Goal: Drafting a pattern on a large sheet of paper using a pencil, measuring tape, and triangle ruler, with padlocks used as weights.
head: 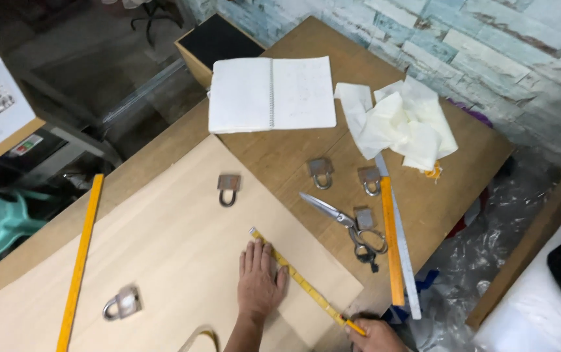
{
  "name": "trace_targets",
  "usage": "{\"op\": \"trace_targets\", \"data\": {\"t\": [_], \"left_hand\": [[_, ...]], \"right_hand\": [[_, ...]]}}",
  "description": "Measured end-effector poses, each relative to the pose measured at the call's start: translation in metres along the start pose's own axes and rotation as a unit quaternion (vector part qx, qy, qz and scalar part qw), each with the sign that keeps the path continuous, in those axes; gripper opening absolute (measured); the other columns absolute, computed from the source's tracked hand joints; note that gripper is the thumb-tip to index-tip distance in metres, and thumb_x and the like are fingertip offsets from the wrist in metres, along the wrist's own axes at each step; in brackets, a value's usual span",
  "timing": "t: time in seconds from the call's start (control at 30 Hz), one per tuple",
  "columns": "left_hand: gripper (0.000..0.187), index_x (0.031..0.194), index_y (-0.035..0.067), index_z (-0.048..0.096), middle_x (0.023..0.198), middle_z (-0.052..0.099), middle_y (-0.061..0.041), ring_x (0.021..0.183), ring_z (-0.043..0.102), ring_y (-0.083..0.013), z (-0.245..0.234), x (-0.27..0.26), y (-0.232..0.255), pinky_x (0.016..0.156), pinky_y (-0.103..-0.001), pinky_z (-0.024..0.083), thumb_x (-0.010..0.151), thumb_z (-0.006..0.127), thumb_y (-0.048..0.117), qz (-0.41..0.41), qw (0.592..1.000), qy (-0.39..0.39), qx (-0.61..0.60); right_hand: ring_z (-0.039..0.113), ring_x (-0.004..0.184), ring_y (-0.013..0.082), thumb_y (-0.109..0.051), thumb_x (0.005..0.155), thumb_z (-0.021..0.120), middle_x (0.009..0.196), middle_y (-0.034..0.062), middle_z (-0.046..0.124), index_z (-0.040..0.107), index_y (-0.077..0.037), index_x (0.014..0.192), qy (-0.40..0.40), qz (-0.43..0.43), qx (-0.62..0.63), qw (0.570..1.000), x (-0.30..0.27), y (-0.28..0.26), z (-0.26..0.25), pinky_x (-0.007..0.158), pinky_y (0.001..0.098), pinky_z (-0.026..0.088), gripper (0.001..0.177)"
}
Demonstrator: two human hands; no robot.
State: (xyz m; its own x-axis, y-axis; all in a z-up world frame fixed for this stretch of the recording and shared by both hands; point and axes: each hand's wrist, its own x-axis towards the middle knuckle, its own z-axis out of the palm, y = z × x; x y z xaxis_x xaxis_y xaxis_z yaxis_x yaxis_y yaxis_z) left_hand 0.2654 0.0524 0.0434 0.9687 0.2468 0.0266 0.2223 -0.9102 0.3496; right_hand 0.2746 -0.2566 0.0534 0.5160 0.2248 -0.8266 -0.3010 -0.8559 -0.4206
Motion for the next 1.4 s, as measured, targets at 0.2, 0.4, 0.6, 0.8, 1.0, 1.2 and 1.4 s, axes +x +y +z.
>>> {"op": "trace_targets", "data": {"t": [0.2,0.4,0.6,0.8,1.0,1.2,1.4], "left_hand": [[0.06,0.138,0.001,0.055,0.148,0.054,-0.022,0.136,0.049,-0.0441,-0.017,0.002,0.005,0.117,-0.055,0.035,0.094,0.055,0.041,0.063,0.989,0.129,-0.019],[0.051,0.129,0.002,0.061,0.143,0.056,-0.021,0.131,0.051,-0.0419,-0.014,0.011,-0.007,0.115,-0.056,0.036,0.091,0.059,0.036,0.074,0.99,0.12,0.028],[0.062,0.144,0.008,0.054,0.153,0.052,-0.015,0.143,0.044,-0.0401,-0.005,0.019,-0.02,0.121,-0.057,0.027,0.095,0.051,0.046,0.01,0.997,0.059,0.05],[0.072,0.152,0.007,0.045,0.165,0.036,-0.014,0.152,0.03,-0.0402,-0.003,0.025,-0.034,0.125,-0.055,0.017,0.096,0.045,0.053,-0.011,0.999,0.009,0.051],[0.071,0.15,0.008,0.049,0.163,0.04,-0.012,0.15,0.034,-0.039,-0.003,0.029,-0.037,0.124,-0.057,0.02,0.094,0.049,0.052,-0.004,0.998,0.034,0.047],[0.071,0.153,0.01,0.046,0.164,0.038,-0.011,0.152,0.031,-0.0373,0.002,0.029,-0.04,0.126,-0.057,0.017,0.096,0.044,0.052,-0.006,0.998,0.031,0.05],[0.075,0.154,0.008,0.043,0.167,0.032,-0.012,0.153,0.027,-0.0389,-0.008,0.03,-0.037,0.125,-0.058,0.015,0.098,0.038,0.057,-0.014,0.999,-0.021,0.039]], "right_hand": [[0.052,0.052,0.0109,-0.037,0.094,0.07,0.058,-0.0007,0.07,0.074,-0.013,0.068,0.068,-0.011,0.12,0.99,-0.014,0.011,0.012,0.053,0.0271,0.037,0.035],[0.045,0.052,0.0164,-0.044,0.097,0.065,0.058,0.0038,0.056,0.077,-0.011,0.07,0.051,0.042,0.087,0.994,-0.037,0.014,0.007,0.052,0.0294,0.032,0.044],[0.059,0.069,0.0164,-0.047,0.099,0.055,0.081,0.0019,0.078,0.081,-0.021,0.11,-0.006,0.095,0.044,0.995,-0.067,-0.055,-0.01,0.063,0.0299,0.042,0.038],[0.057,0.065,0.0159,-0.049,0.099,0.057,0.075,0.0004,0.075,0.077,-0.016,0.086,0.019,0.066,0.044,0.997,-0.049,-0.04,0.0,0.063,0.0307,0.041,0.041],[0.051,0.066,0.0184,-0.042,0.1,0.061,0.07,0.0046,0.066,0.078,-0.011,0.077,0.031,0.049,0.091,0.994,-0.039,-0.024,0.003,0.063,0.0316,0.039,0.042],[0.052,0.064,0.02,-0.043,0.1,0.061,0.068,0.0065,0.061,0.075,-0.009,0.073,0.024,0.053,0.077,0.995,-0.04,-0.029,0.001,0.063,0.0321,0.04,0.046],[0.058,0.074,0.0204,-0.041,0.096,0.07,0.077,0.0082,0.067,0.082,-0.005,0.071,0.04,0.123,0.091,0.987,-0.05,0.002,0.004,0.07,0.0304,0.042,0.046]]}}
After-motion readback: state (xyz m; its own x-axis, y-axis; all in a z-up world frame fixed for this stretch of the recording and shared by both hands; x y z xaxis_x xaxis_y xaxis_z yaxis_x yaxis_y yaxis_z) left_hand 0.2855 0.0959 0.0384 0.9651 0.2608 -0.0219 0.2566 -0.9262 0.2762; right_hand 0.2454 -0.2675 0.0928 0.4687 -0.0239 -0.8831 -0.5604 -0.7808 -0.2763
